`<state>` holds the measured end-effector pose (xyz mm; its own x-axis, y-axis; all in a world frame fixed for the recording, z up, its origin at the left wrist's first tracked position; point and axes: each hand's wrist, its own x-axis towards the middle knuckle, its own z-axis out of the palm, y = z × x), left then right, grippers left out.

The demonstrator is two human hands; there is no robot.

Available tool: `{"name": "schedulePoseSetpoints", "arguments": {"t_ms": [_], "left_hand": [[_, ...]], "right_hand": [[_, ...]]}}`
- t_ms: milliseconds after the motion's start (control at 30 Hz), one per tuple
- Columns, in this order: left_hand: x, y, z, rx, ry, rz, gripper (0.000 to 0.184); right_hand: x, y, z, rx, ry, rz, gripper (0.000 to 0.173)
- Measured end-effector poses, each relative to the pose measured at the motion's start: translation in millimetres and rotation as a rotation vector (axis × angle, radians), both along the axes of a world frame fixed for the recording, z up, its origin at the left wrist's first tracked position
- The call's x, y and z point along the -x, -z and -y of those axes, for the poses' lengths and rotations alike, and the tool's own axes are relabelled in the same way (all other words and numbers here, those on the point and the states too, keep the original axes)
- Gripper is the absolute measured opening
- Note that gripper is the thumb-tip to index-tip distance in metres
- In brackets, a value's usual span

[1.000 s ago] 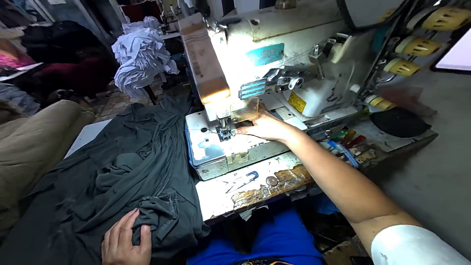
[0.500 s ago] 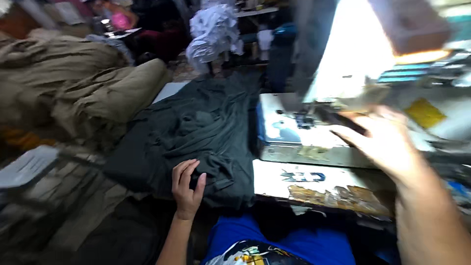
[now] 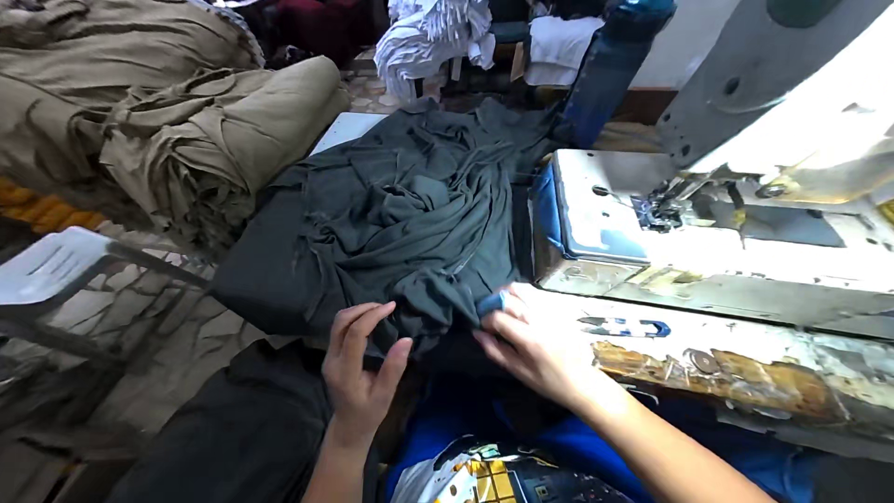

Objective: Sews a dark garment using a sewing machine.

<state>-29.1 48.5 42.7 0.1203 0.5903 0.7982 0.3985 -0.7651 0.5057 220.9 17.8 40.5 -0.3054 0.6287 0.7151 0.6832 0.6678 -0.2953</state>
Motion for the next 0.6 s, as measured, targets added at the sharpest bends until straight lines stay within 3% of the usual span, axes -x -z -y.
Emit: {"name": "schedulePoseSetpoints", "arguments": {"t_ms": [67, 133, 200, 367, 467, 533, 600], "left_hand": [[12, -6, 1, 0.018, 0.013, -0.013, 0.037], [18, -7, -2, 0.031, 0.01, -0.03, 0.035], [19, -4, -6, 0.041, 0.014, -0.051, 0.033], [12, -2, 8, 0.029, 0.106, -0.079, 0.029], [3, 1, 33, 0.036, 0.253, -0.066, 0.027], [-15, 13, 51, 0.047, 0.335, -0.085, 0.024], [-34, 36, 63, 0.038, 0.239, -0.194, 0.032]], "right_hand": [[-5, -16, 33, -0.034, -0.201, -0.052, 0.017], [-16, -19, 55, 0.023, -0.322, -0.146, 0.031], [-32, -9, 67, 0.1, -0.188, -0.207, 0.036], [-51, 13, 85, 0.116, 0.222, -0.356, 0.027], [-34, 25, 78, 0.133, 0.304, -0.203, 0.023], [-17, 35, 60, 0.16, 0.276, -0.034, 0.034], [-4, 43, 41, 0.083, 0.263, 0.025, 0.027]]}}
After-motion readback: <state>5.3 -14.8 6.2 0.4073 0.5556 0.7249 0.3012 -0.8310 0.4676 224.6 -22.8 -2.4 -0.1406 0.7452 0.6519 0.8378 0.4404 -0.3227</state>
